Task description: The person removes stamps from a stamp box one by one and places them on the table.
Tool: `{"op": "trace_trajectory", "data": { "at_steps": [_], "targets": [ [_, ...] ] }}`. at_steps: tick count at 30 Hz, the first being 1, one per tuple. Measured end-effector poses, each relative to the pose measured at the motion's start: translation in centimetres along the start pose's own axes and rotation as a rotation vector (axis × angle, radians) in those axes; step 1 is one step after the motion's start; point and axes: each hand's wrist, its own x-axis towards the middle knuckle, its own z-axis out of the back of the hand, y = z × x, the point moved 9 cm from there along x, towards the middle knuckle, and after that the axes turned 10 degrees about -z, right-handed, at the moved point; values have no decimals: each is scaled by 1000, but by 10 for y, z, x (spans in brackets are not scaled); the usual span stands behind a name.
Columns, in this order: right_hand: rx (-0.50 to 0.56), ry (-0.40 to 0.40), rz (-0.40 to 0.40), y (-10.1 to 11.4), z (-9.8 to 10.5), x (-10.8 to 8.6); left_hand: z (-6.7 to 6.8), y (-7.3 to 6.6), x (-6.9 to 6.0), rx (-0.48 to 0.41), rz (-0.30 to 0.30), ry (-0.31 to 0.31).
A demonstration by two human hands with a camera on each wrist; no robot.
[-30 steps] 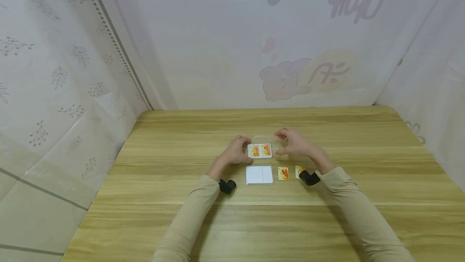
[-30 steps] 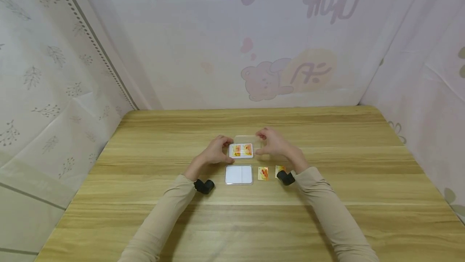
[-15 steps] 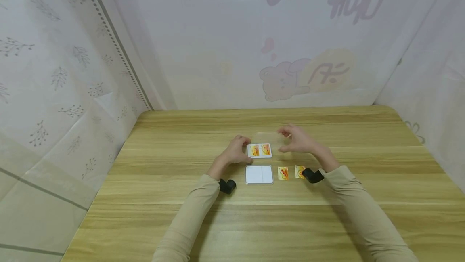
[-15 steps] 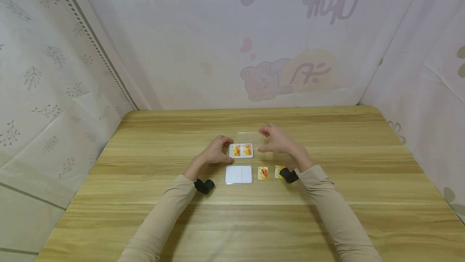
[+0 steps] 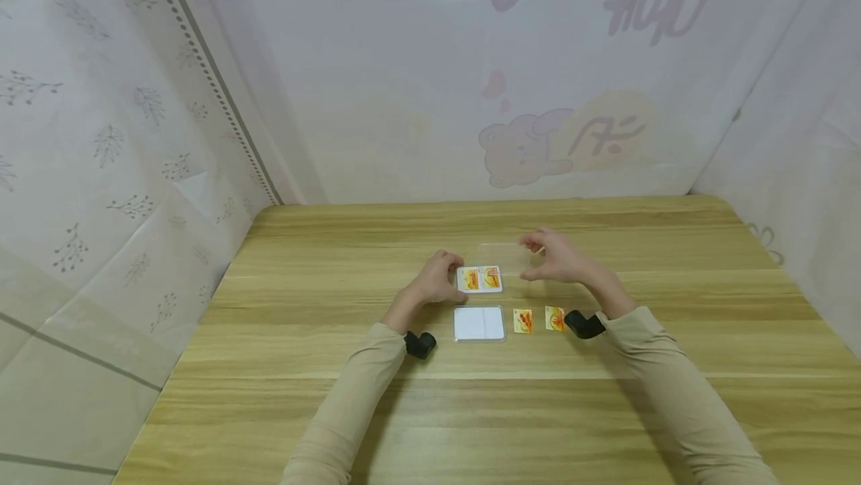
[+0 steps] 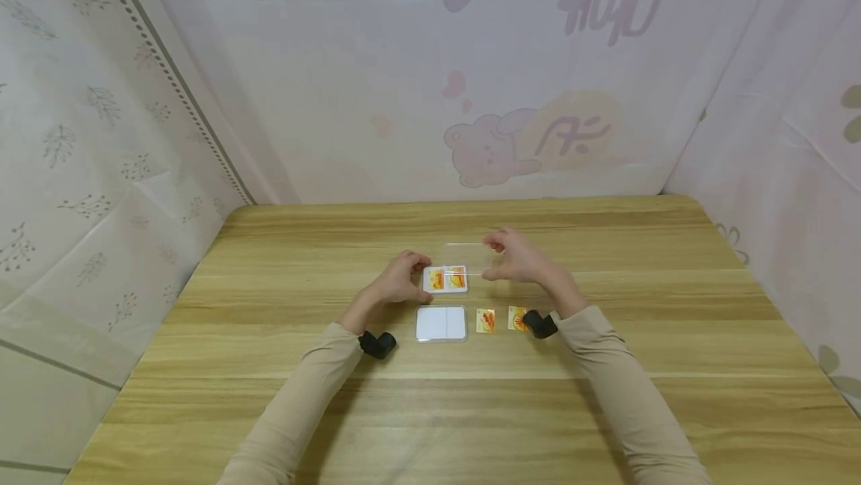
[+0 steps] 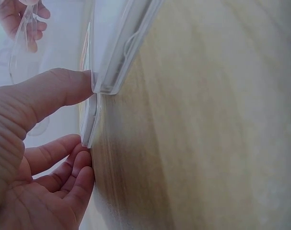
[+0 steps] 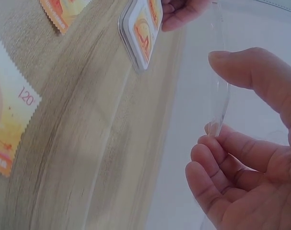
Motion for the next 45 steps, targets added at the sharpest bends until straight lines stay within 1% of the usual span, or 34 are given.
{"op": "trace_trajectory", "data": {
  "at_steps": [9, 21, 28, 35, 39, 45],
  "targets": [
    [6, -1, -11, -4, 3, -4, 0, 1, -1, -5, 6, 0],
    [12, -19, 20, -8, 9, -7, 0, 1, -1, -6, -8, -5],
    [15, -10, 14, -11, 12, -11, 0, 2, 0, -9, -20, -10],
    [12, -22, 6, -17, 16, -13, 0, 1, 0, 9, -25, -13],
    [12, -32, -8, -21, 19, -15, 1, 0, 0, 6, -29, -15],
    [12, -48, -7, -24, 23, -19, 0, 0, 0, 4, -28, -11]
  ]
}}
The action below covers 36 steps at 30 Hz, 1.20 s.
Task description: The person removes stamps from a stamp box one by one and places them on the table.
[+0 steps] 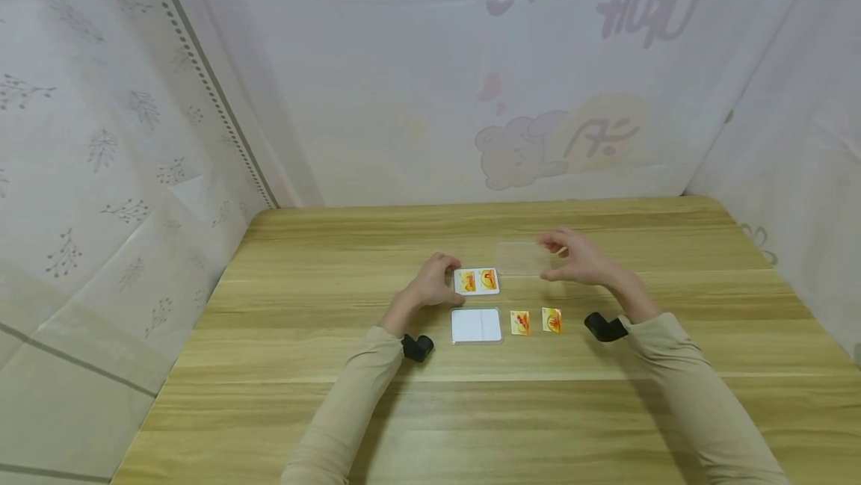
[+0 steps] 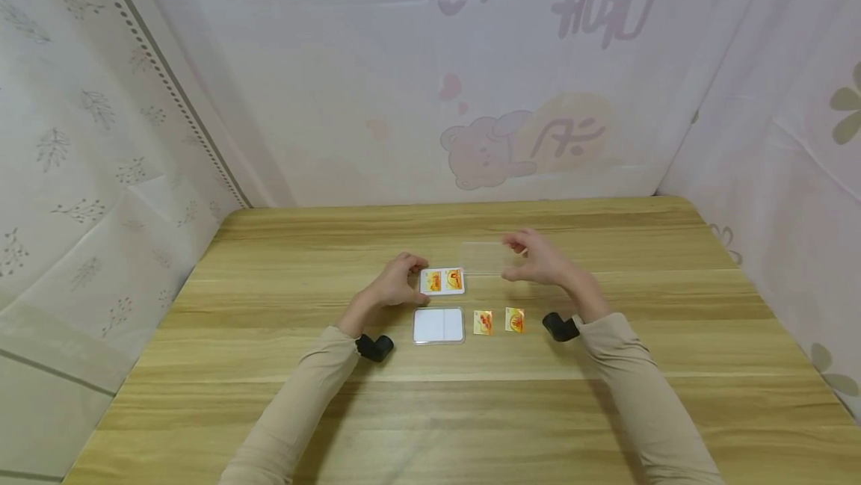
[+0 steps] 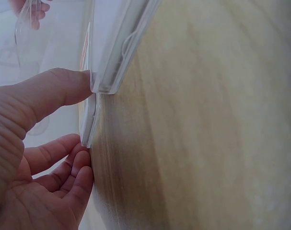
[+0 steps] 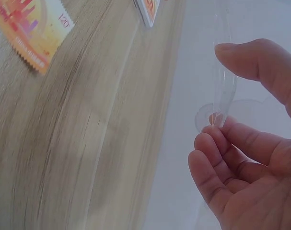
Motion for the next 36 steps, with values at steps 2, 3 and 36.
{"op": "trace_trajectory", "data": {
  "at_steps": [2, 3, 36],
  "targets": [
    [-5, -1, -2, -1, 1, -2, 0, 0, 0, 0, 1, 1],
    [-7, -1, -3, -2, 2, -2, 0, 0, 0, 0, 2, 0],
    [-11, -27, -36, -23, 22, -21, -2, 3, 0, -29, 29, 2]
  ]
}}
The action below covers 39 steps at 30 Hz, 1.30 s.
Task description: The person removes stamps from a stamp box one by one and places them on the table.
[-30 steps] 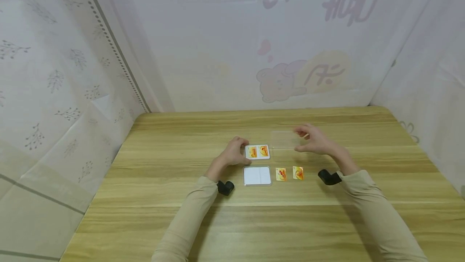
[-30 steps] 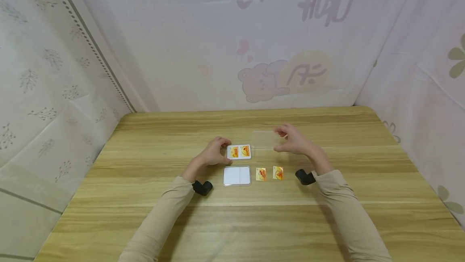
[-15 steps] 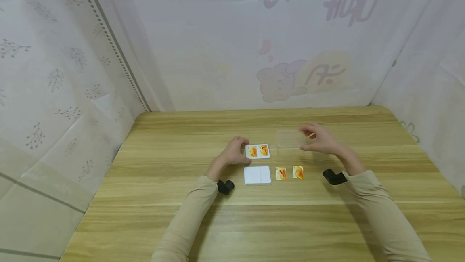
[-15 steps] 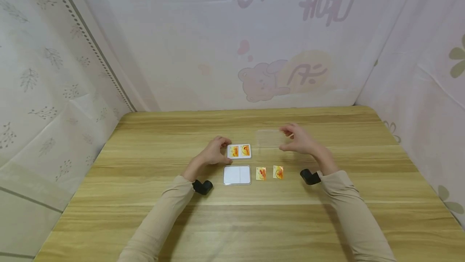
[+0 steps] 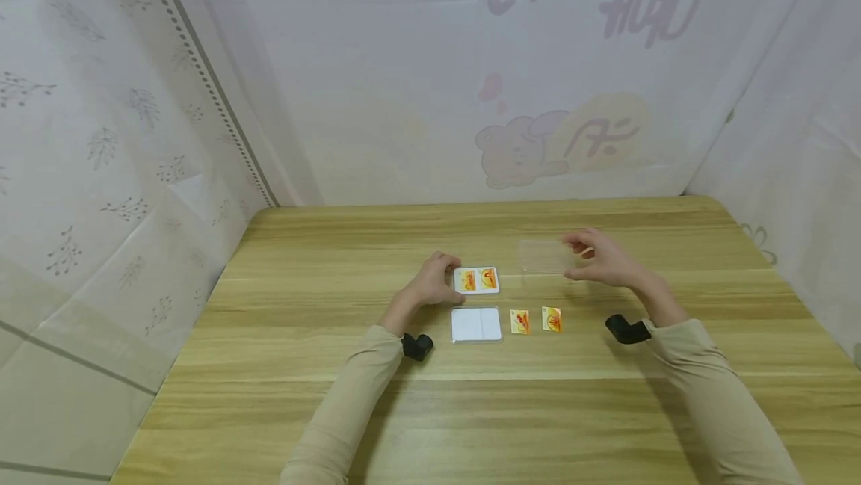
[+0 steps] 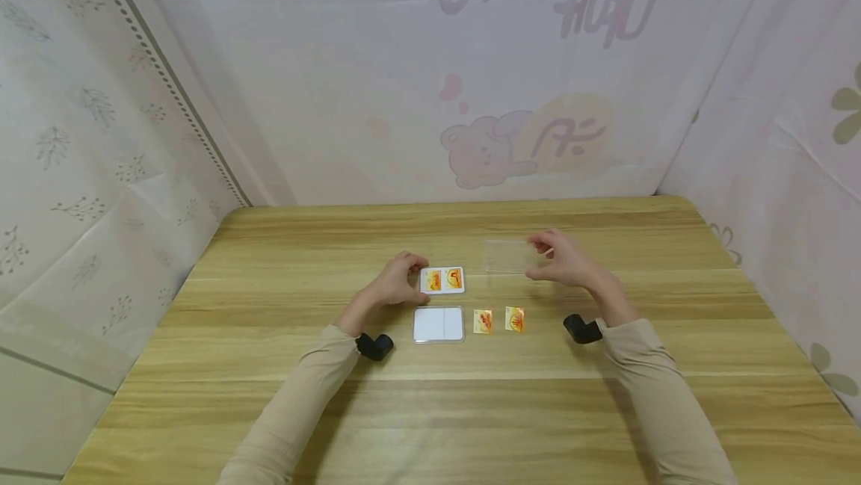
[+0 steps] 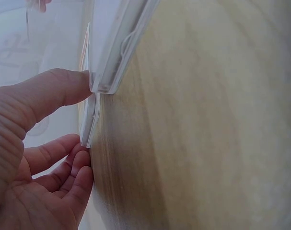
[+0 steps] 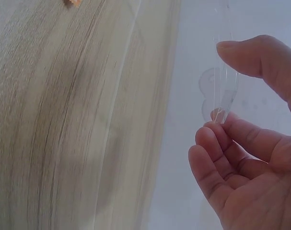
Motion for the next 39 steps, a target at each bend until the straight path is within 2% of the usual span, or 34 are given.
{"op": "trace_trajectory", "data": {
  "at_steps": [6, 13, 39],
  "targets": [
    [6, -19, 11, -5, 4, -2, 1, -1, -1, -4, -3, -2],
    [-3, -21, -13, -12, 9, -7, 2, -2, -1, 10, -9, -2],
    [-20, -59, 44, -28, 25, -24, 4, -6, -1, 1, -21, -12]
  ]
}}
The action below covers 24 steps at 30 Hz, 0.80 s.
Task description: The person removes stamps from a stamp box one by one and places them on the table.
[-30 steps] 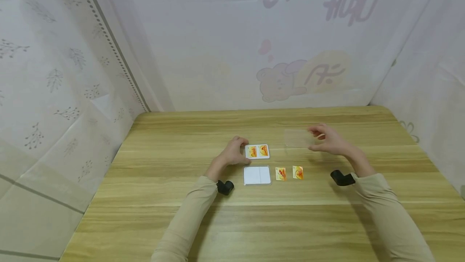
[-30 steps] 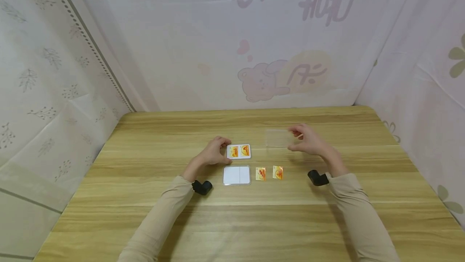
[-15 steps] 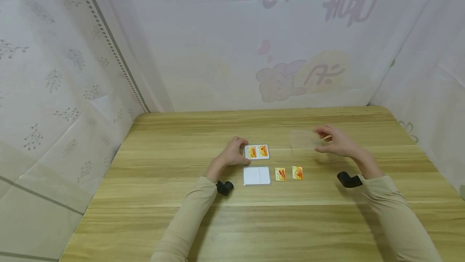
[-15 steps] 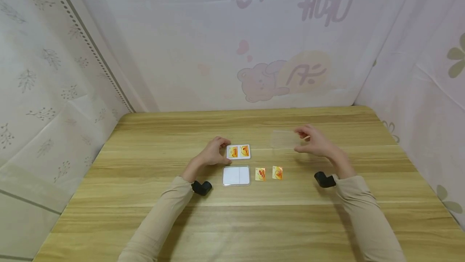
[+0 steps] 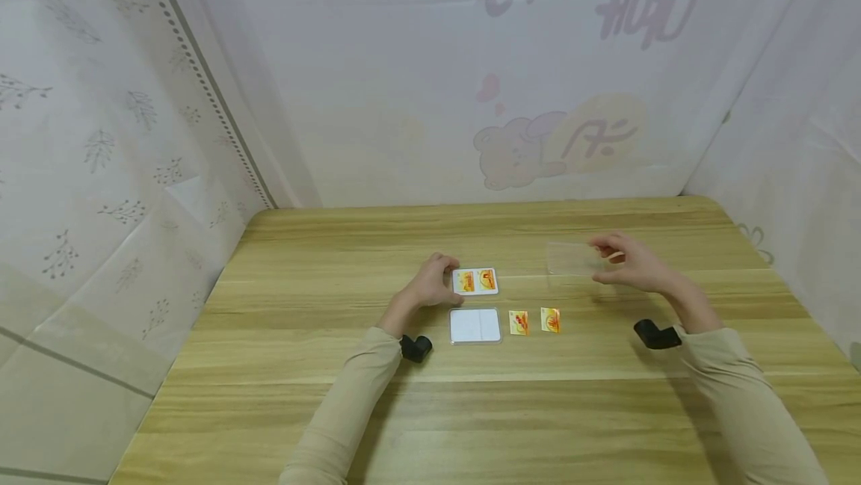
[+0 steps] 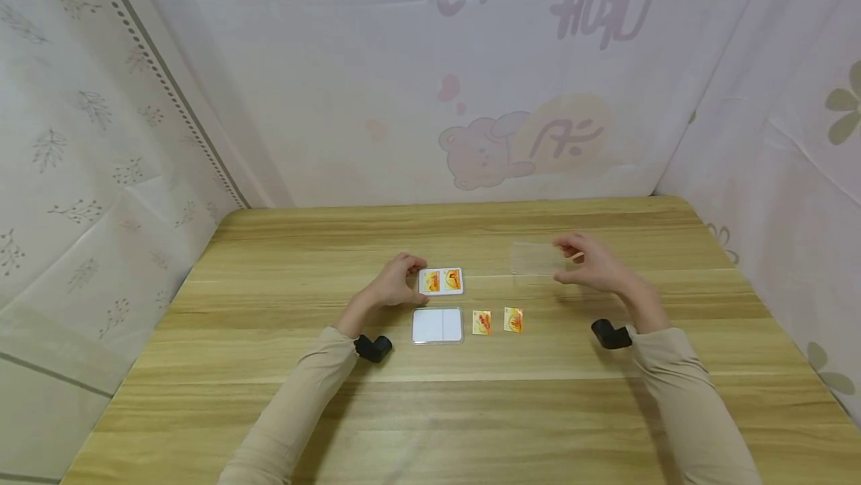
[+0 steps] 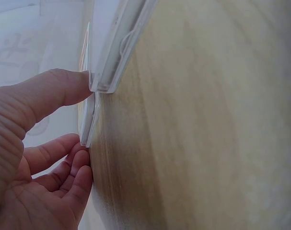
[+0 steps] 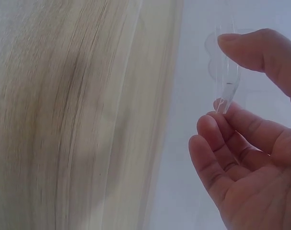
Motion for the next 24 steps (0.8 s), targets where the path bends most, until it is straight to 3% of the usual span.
{"op": "trace_trajectory", "data": {
  "at_steps": [10, 24],
  "targets": [
    [-26, -28, 39, -1, 8, -8, -1, 0, 0, 4, 10, 4],
    [-57, -34, 35, -14, 11, -12, -1, 2, 0, 4, 20, 6]
  ]
}}
